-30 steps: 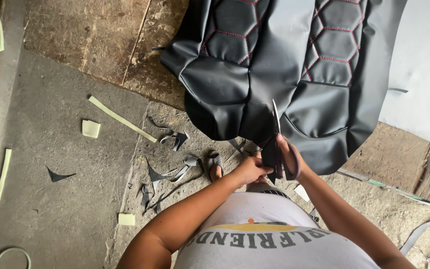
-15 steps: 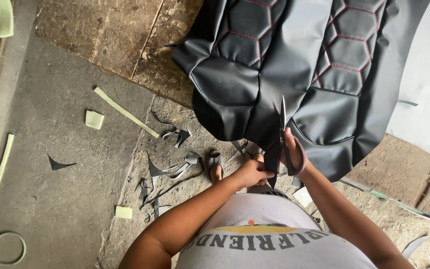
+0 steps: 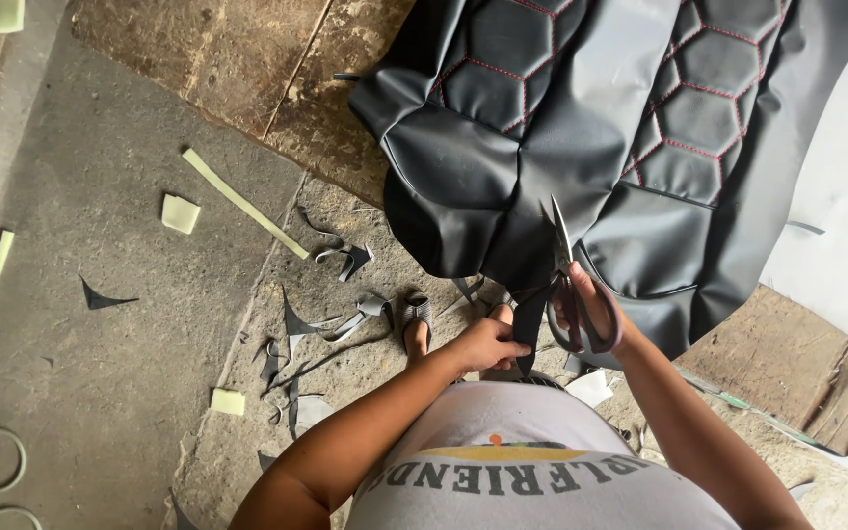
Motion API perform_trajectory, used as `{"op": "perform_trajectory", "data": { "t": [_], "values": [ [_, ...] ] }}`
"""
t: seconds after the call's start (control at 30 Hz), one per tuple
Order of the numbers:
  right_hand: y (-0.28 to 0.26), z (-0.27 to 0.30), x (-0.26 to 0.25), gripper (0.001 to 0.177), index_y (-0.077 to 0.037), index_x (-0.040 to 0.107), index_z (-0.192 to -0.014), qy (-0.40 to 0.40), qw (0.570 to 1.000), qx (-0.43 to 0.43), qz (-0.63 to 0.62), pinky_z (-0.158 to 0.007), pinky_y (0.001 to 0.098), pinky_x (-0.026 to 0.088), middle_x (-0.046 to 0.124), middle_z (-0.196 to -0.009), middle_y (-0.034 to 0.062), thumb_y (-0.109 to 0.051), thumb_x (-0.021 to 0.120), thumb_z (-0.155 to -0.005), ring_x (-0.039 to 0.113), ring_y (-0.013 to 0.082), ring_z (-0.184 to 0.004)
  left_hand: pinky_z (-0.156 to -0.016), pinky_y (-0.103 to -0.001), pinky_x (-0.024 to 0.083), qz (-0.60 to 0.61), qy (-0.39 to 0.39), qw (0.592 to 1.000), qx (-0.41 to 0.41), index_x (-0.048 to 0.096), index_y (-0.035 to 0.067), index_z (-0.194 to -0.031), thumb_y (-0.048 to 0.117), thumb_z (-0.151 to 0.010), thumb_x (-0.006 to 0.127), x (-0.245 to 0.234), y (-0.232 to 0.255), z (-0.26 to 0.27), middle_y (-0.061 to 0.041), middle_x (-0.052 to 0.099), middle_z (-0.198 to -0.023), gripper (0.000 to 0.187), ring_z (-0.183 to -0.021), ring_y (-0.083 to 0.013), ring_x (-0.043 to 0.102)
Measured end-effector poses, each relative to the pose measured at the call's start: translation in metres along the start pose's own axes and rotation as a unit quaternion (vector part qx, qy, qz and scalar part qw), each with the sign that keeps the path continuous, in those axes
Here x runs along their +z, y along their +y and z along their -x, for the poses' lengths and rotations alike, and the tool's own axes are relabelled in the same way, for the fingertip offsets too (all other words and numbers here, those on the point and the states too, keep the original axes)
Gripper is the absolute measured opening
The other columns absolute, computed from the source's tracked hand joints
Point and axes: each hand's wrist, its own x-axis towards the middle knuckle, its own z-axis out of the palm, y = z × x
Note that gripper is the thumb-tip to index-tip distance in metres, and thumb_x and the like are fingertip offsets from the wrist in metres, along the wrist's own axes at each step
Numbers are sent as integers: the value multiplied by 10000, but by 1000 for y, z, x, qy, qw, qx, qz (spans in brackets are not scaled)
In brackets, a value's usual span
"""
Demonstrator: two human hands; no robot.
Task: Measure and cut upholstery material using a ruler and scissors
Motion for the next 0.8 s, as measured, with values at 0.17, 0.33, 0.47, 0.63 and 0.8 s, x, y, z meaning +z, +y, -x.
{"op": "perform_trajectory", "data": {
  "t": [0.17,0.33,0.47,0.63,0.8],
  "values": [
    [-16,1,-18,525,29,581,-1016,-21,996,-20,85,-408,346,448,508,-643,175,-475,463,-1107,530,255,-503,-526,-163,584,30,-5,1000,-2,698,67,-836,241,-836,841,-3,8,14,-68,675,-694,225,-589,-103,704],
    [-47,10,-23,471,62,574,-1082,-51,989,-12,141,-402,350,424,486,-619,175,-396,467,-1105,507,267,-496,-542,-171,589,48,2,999,-3,702,65,-845,261,-821,868,-9,-9,1,-65,679,-701,259,-606,-113,711],
    [-84,17,-20,449,53,600,-1058,-59,975,34,210,-423,333,438,500,-646,167,-385,502,-1082,492,242,-559,-723,-282,592,13,92,994,52,720,74,-1103,376,-731,951,-37,-27,-23,-74,714,-841,532,-810,-173,715],
    [-112,11,-25,428,49,613,-1017,-80,949,81,293,-415,323,435,514,-644,149,-376,565,-1043,503,235,-564,-886,-285,570,380,205,902,26,602,152,-1222,612,-816,833,-88,17,0,-48,688,-1112,656,-1110,-173,692],
    [-134,11,-26,382,16,605,-892,-101,939,69,322,-414,335,438,492,-628,158,-348,640,-999,493,255,-551,-947,-357,567,449,413,754,244,673,43,-1177,232,-855,876,-70,68,26,-113,723,-1062,425,-1016,-204,708]
  ]
}}
